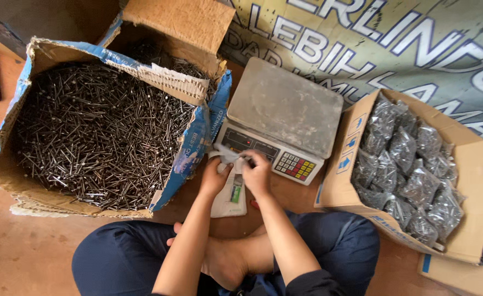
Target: The person scoops nails from a large cardboard box into small plastic bags, weighs them on a digital scale, and seals the bags with a pink stapler. The sealed packages are then placed into a separate cardboard box.
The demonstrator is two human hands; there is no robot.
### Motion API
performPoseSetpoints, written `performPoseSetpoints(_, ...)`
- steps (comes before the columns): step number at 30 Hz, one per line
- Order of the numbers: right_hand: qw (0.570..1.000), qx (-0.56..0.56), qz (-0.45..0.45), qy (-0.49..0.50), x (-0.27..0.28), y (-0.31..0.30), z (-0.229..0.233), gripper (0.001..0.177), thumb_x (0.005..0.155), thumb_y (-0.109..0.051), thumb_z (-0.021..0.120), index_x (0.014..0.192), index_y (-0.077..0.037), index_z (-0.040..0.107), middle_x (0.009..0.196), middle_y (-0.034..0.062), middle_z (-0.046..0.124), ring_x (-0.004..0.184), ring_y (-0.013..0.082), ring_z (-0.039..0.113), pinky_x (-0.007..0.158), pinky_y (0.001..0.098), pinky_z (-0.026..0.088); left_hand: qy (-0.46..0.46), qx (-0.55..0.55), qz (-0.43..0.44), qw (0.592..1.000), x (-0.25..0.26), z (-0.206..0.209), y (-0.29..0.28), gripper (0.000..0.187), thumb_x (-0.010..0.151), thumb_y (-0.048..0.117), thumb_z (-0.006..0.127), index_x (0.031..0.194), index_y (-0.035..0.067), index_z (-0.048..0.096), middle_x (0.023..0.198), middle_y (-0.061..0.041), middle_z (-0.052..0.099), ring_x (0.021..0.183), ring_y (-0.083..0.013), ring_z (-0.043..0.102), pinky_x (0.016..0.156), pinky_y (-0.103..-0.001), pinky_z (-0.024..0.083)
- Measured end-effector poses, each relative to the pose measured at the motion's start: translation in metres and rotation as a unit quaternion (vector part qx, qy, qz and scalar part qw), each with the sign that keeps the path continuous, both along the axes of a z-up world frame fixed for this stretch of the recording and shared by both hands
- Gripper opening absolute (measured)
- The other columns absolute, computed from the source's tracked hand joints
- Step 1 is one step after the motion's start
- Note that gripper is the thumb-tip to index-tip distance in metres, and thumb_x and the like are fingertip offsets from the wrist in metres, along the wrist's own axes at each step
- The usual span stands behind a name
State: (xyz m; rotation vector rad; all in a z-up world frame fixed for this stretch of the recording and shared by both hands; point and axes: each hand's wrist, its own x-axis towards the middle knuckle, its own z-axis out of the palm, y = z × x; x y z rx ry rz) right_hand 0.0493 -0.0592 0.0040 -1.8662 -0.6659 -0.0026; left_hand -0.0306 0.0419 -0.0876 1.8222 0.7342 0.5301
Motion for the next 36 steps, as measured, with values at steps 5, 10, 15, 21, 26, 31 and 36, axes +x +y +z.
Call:
performPoseSetpoints(5,0.998,0.046,-0.046,0.009,0.021,-0.015,0.063,0.016,0.075,0.001,0.074,0.086,-0.011,0.073,0.078,0.0057,0.070,0.071,0.0193,0.062,0.067,0.0301,0.048,-0.127,-0.220,-0.015,0.967,-0.045,0.099,-0.016,0.017,0.081,0.011,0.077,0.092,0.002,0.067,0.081,-0.010,0.070,0.082,-0.0175,0.065,0.078,-0.032,0.051)
performPoseSetpoints(10,0.978,0.162,-0.021,0.129,0.007,-0.002,0.081,0.013,0.081,0.005,0.069,0.088,-0.006,0.072,0.080,0.0060,0.069,0.043,0.0090,0.052,0.043,0.0208,0.044,-0.171,-0.258,-0.015,0.951,-0.091,0.127,-0.013,0.010,0.079,0.002,0.077,0.087,0.004,0.072,0.074,-0.003,0.069,0.072,-0.0091,0.062,0.072,-0.027,0.052)
performPoseSetpoints(15,0.990,0.059,0.064,-0.108,-0.057,0.039,0.131,0.025,0.070,-0.019,0.084,0.090,-0.011,0.071,0.077,0.0084,0.066,0.072,0.0281,0.064,0.067,0.0359,0.051,-0.235,-0.175,0.172,0.941,-0.128,0.136,0.021,0.004,0.092,0.008,0.067,0.091,0.006,0.064,0.067,0.002,0.054,0.065,-0.0076,0.049,0.060,-0.021,0.041)
performPoseSetpoints(21,0.958,-0.018,0.260,0.121,-0.142,0.101,0.117,0.021,0.064,-0.005,0.084,0.083,-0.008,0.075,0.071,0.0106,0.071,0.063,0.0207,0.069,0.057,0.0296,0.054,-0.342,-0.304,0.232,0.858,-0.158,0.078,0.087,0.019,0.084,0.008,0.076,0.077,0.009,0.058,0.061,-0.001,0.060,0.055,-0.0061,0.057,0.052,-0.017,0.045)
performPoseSetpoints(26,0.959,-0.051,0.250,0.123,-0.145,0.137,0.100,0.014,0.071,-0.001,0.077,0.081,-0.012,0.076,0.071,0.0077,0.072,0.064,0.0189,0.071,0.059,0.0283,0.057,-0.497,-0.449,0.122,0.733,-0.184,0.098,0.100,0.019,0.084,0.021,0.072,0.087,0.010,0.057,0.074,-0.010,0.068,0.065,-0.0187,0.068,0.061,-0.030,0.056)
performPoseSetpoints(31,0.936,0.054,0.233,0.259,-0.141,0.160,0.099,0.023,0.076,0.010,0.067,0.092,-0.005,0.071,0.085,0.0091,0.071,0.079,0.0161,0.066,0.078,0.0302,0.055,-0.427,-0.323,0.075,0.841,-0.185,0.127,0.109,0.031,0.079,0.000,0.069,0.097,0.008,0.045,0.079,-0.003,0.055,0.066,-0.0131,0.057,0.058,-0.024,0.044)
performPoseSetpoints(36,0.760,0.157,0.251,0.578,-0.140,0.185,0.084,0.020,0.082,0.003,0.055,0.096,-0.011,0.050,0.068,0.0047,0.055,0.054,0.0141,0.059,0.041,0.0218,0.047,-0.326,-0.298,0.231,0.867,-0.177,0.128,0.116,0.014,0.102,0.015,0.051,0.099,0.005,0.060,0.079,-0.002,0.058,0.066,-0.0093,0.054,0.060,-0.020,0.046)
